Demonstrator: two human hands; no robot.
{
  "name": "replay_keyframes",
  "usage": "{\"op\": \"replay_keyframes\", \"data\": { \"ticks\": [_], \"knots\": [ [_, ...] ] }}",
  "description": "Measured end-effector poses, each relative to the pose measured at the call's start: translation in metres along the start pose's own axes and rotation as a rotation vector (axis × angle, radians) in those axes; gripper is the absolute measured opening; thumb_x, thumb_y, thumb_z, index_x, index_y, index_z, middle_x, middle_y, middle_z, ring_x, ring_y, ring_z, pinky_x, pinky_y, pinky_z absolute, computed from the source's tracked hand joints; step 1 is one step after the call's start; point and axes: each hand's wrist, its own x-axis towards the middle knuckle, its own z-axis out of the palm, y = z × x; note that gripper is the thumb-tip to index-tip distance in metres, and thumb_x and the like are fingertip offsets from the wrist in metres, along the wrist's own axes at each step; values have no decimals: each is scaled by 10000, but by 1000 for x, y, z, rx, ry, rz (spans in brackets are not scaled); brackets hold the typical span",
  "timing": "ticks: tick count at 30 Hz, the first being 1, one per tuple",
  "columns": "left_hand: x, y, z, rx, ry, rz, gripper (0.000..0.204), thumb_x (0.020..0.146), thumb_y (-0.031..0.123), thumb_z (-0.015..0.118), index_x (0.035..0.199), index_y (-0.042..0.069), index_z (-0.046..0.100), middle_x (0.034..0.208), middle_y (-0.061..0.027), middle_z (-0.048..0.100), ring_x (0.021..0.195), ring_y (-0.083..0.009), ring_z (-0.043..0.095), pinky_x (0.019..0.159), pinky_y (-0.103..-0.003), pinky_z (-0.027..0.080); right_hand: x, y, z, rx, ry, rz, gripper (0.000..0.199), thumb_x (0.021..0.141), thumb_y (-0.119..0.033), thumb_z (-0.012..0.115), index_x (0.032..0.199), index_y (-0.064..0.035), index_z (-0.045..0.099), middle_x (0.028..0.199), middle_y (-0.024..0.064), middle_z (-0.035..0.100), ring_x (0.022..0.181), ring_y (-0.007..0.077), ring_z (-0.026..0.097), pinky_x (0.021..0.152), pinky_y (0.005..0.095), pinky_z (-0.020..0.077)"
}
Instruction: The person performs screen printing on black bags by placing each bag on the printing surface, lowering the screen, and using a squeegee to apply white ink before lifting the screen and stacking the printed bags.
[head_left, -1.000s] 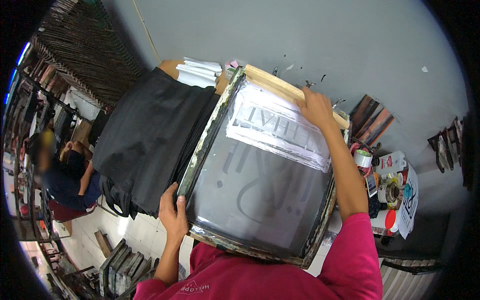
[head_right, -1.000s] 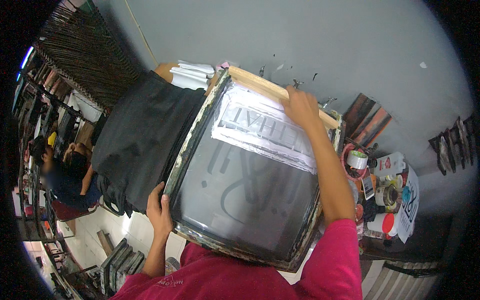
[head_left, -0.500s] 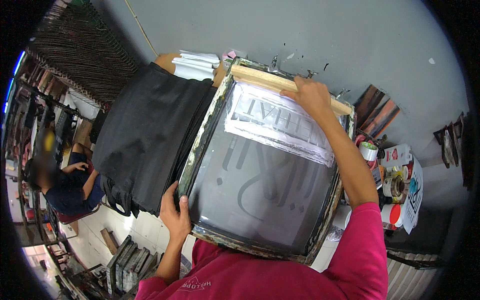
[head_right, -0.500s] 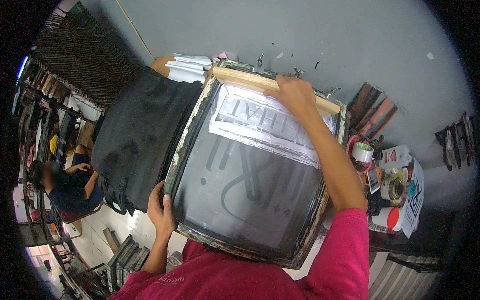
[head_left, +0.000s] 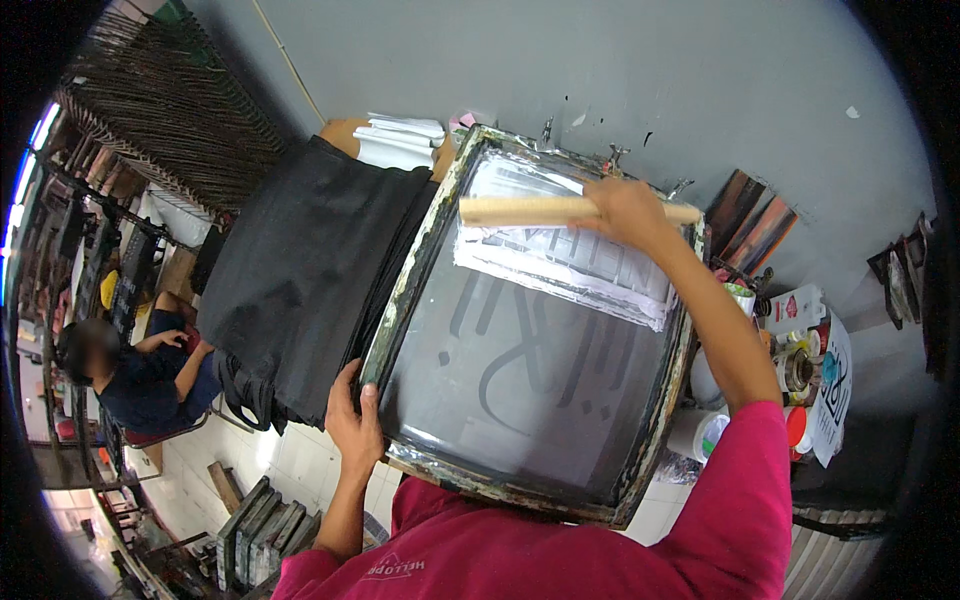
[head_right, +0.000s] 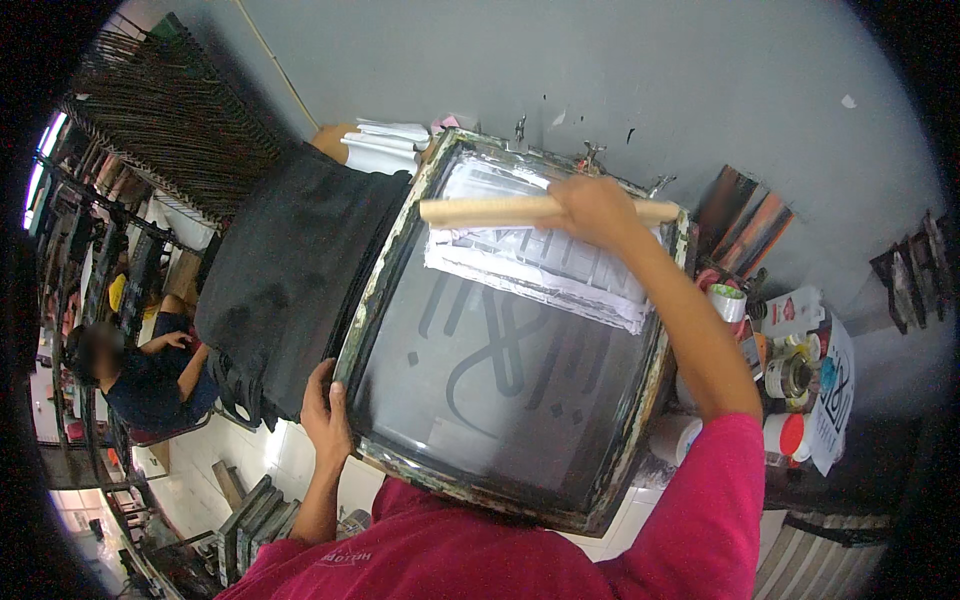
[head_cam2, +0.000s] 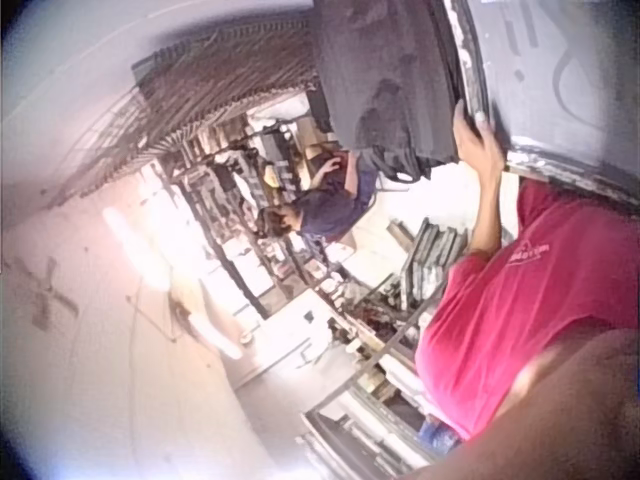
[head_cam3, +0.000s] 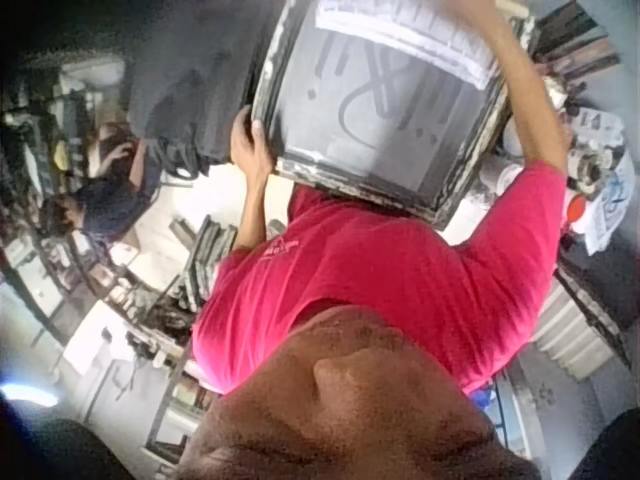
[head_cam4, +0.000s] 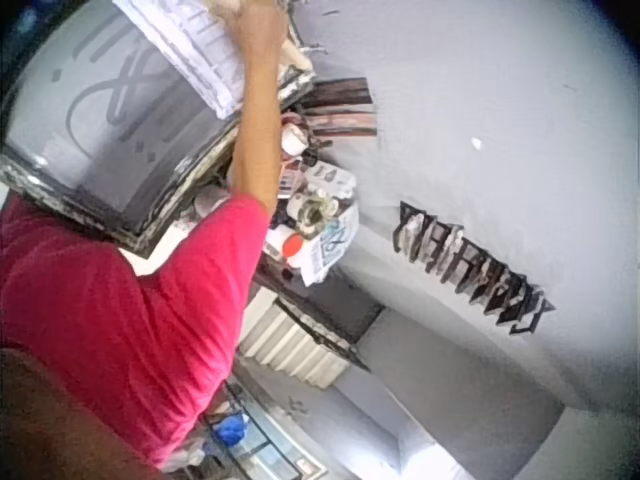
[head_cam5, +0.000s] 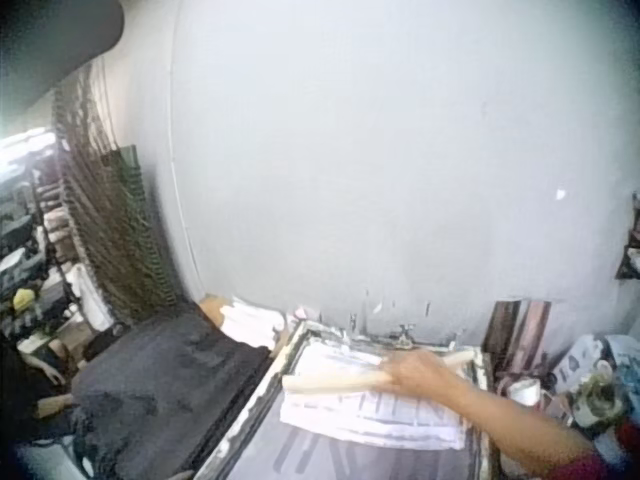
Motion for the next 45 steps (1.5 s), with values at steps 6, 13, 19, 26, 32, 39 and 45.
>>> {"op": "replay_keyframes", "data": {
  "ticks": [6, 13, 19, 26, 32, 39, 45],
  "knots": [
    [1, -2, 3, -14, -4, 44, 490, 1031, 368, 551, 1317, -24, 623, 1252, -232, 671, 1147, -354, 652, 1003, -425, 484, -66, -26, 40, -117, 336, -3, 196, 734, -198, 709, 883, -112, 615, 819, 54, 589, 833, 262, 625, 722, 397, 524],
    [0, 6, 7, -73, -12, 23, 478, 1047, 330, 522, 1332, -44, 607, 1269, -231, 666, 1162, -355, 639, 1034, -427, 461, -53, -5, 42, -167, 438, 129, 260, 720, -165, 763, 925, -101, 617, 902, 34, 630, 891, 250, 627, 755, 394, 528],
    [-3, 2, 6, -83, -13, 27, 492, 1069, 360, 498, 1315, -52, 604, 1280, -222, 659, 1177, -328, 628, 1053, -417, 445, -26, 11, 59, -235, 414, 244, 86, 826, -122, 634, 910, -104, 635, 876, 43, 652, 915, 234, 648, 788, 384, 538],
    [0, 1, 6, -59, -43, 40, 499, 1076, 372, 488, 1322, -48, 598, 1286, -220, 657, 1186, -334, 617, 1056, -417, 438, -10, 23, 40, -118, 122, 492, 506, 829, -430, 788, 1160, -64, 676, 929, 148, 732, 826, 315, 741, 676, 432, 572],
    [1, 0, 5, 5, -52, 12, 533, 1078, 400, 478, 1346, -49, 580, 1306, -230, 646, 1195, -355, 610, 1056, -421, 432, -11, -6, 49, -126, 200, 573, 307, 828, -267, 761, 1025, -39, 704, 858, 141, 747, 796, 302, 761, 646, 419, 604],
    [6, -5, -3, -39, -184, 43, 546, 1067, 375, 523, 1405, -54, 524, 1368, -246, 596, 1257, -358, 565, 1111, -428, 385, -16, -27, 48, -134, 235, 620, 202, 835, -167, 695, 981, -27, 702, 841, 150, 742, 777, 296, 760, 631, 415, 605],
    [25, 6, -13, -28, -478, 88, 683, 1037, 352, 592, 1546, -23, 337, 1584, -231, 365, 1463, -339, 350, 1211, -437, 246, -26, -44, 38, -142, 132, 717, 355, 847, -315, 761, 1060, -40, 691, 902, 149, 744, 824, 313, 750, 669, 425, 588]
  ]
}}
